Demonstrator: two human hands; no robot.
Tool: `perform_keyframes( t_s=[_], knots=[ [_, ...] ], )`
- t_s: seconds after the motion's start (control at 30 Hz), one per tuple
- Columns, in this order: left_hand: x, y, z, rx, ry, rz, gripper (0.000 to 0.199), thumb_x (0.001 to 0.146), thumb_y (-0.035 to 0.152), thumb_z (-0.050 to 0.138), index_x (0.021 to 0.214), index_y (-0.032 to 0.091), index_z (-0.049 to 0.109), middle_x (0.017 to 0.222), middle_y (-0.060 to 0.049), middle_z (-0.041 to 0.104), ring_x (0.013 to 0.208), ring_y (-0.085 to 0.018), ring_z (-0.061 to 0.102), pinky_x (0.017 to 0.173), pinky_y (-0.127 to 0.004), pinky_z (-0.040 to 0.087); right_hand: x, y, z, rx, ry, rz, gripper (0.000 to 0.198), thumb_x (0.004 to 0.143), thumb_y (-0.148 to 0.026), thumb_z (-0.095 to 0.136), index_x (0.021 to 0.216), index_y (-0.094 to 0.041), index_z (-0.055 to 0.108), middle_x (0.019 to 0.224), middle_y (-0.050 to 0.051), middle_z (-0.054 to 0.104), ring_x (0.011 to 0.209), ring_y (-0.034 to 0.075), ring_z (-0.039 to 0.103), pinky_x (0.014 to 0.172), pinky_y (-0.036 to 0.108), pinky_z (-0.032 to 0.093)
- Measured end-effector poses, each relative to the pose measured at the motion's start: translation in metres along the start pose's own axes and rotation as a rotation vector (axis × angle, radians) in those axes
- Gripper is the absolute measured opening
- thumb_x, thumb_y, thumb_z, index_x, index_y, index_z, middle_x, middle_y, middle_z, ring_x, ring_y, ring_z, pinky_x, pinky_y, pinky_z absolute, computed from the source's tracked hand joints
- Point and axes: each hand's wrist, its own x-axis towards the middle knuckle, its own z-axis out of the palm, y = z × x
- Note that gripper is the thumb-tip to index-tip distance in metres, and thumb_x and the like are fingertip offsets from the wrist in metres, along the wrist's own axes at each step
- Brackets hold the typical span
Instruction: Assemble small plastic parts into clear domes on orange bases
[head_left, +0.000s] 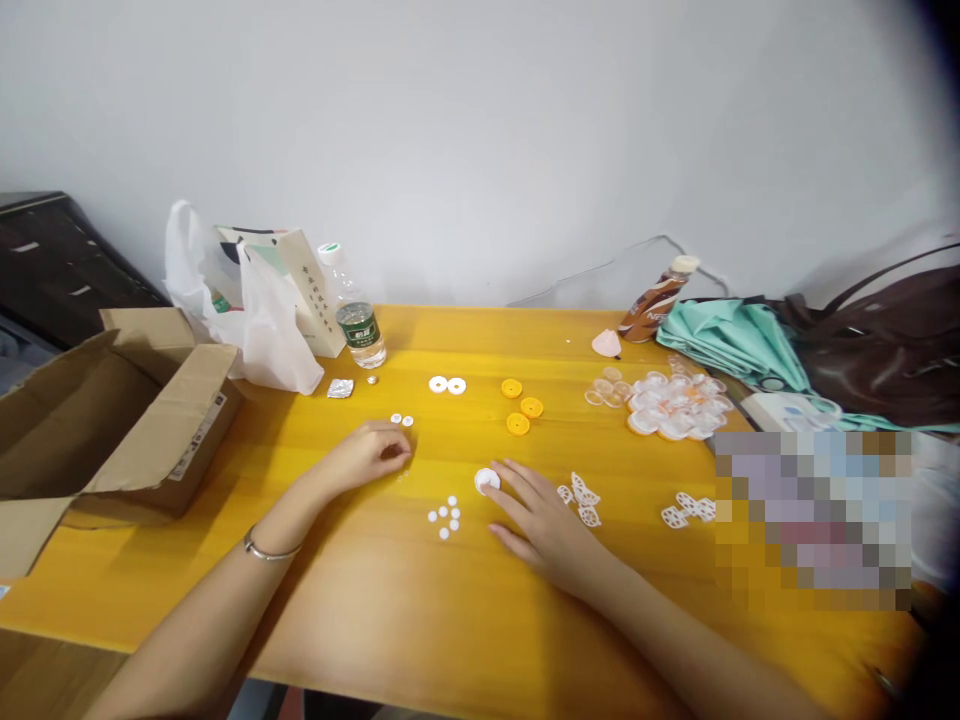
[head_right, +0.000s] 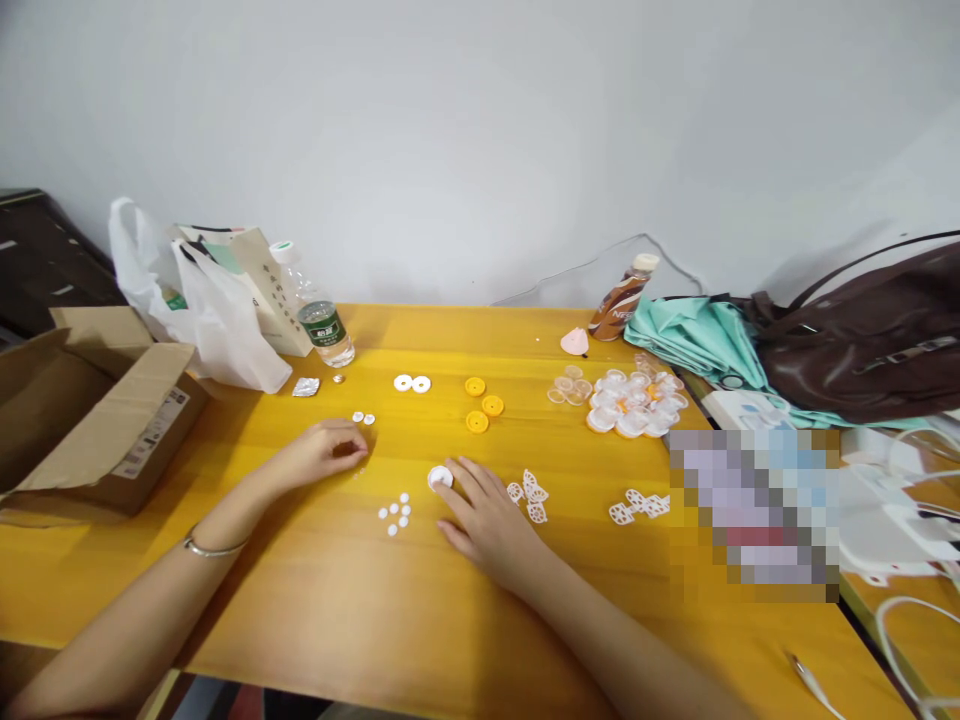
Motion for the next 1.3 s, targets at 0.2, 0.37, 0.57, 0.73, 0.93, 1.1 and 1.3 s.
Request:
perform_keyframes(
  t_s=[0.2, 0.37, 0.57, 0.73, 0.93, 1.1, 1.3],
  knots=[
    [0.014, 0.033, 0.028, 0.04, 0.231, 0.183, 0.015, 0.085, 0.024, 0.047, 0.084, 0.018, 0.061, 0.081, -0.003, 0.064, 0.077, -0.014, 0.056, 0.077, -0.027, 0.039, 0.001, 0.0, 0.0, -0.023, 0.018, -0.004, 0.039, 0.083, -0.029, 0.051, 0.12, -0.019, 0.051, 0.128, 0.014, 0.049, 0.122, 0.028, 0.04, 0.098, 0.049, 0.038],
    [0.032, 0.058, 0.055, 0.049, 0.231, 0.261, 0.016, 0.086, 0.027, 0.048, 0.084, 0.018, 0.061, 0.079, -0.003, 0.064, 0.077, -0.014, 0.056, 0.074, -0.027, 0.039, 0.0, -0.001, 0.001, -0.037, 0.016, -0.005, 0.039, 0.085, -0.031, 0.047, 0.121, -0.018, 0.05, 0.129, 0.013, 0.049, 0.123, 0.028, 0.04, 0.099, 0.048, 0.036],
    [0.039, 0.062, 0.065, -0.007, 0.216, 0.265, 0.016, 0.086, 0.027, 0.049, 0.085, 0.017, 0.062, 0.078, -0.002, 0.064, 0.075, -0.013, 0.055, 0.074, -0.027, 0.038, 0.0, -0.001, 0.001, -0.031, 0.013, -0.005, 0.037, 0.086, -0.033, 0.045, 0.119, -0.017, 0.052, 0.129, 0.014, 0.049, 0.123, 0.028, 0.039, 0.1, 0.047, 0.035],
    [0.036, 0.061, 0.065, -0.012, 0.208, 0.32, 0.016, 0.087, 0.025, 0.048, 0.088, 0.018, 0.062, 0.081, -0.002, 0.065, 0.078, -0.012, 0.056, 0.077, -0.028, 0.038, 0.0, -0.001, 0.001, -0.02, 0.008, 0.001, 0.036, 0.085, -0.031, 0.046, 0.117, -0.016, 0.054, 0.129, 0.014, 0.049, 0.124, 0.028, 0.038, 0.101, 0.047, 0.034],
    [0.035, 0.051, 0.062, 0.072, 0.238, 0.491, 0.013, 0.085, 0.022, 0.051, 0.092, 0.018, 0.062, 0.084, -0.002, 0.066, 0.081, -0.012, 0.057, 0.084, -0.031, 0.038, 0.0, 0.001, 0.0, -0.001, 0.019, -0.006, 0.036, 0.085, -0.031, 0.048, 0.118, -0.02, 0.053, 0.129, 0.012, 0.05, 0.125, 0.026, 0.037, 0.1, 0.047, 0.035],
    [0.033, 0.049, 0.057, 0.189, 0.234, 0.6, 0.014, 0.085, 0.019, 0.05, 0.095, 0.018, 0.061, 0.089, -0.003, 0.067, 0.089, -0.014, 0.057, 0.09, -0.034, 0.036, 0.0, 0.002, -0.001, 0.007, 0.0, 0.001, 0.035, 0.085, -0.031, 0.047, 0.118, -0.019, 0.053, 0.13, 0.012, 0.049, 0.125, 0.027, 0.037, 0.1, 0.047, 0.034],
    [0.033, 0.051, 0.055, 0.169, 0.22, 0.619, 0.02, 0.084, 0.02, 0.052, 0.102, 0.018, 0.059, 0.093, -0.004, 0.067, 0.089, -0.015, 0.058, 0.091, -0.035, 0.038, 0.0, 0.002, -0.001, 0.014, -0.014, 0.004, 0.036, 0.086, -0.031, 0.046, 0.118, -0.018, 0.053, 0.129, 0.012, 0.049, 0.125, 0.027, 0.036, 0.101, 0.047, 0.033]
  ],
)
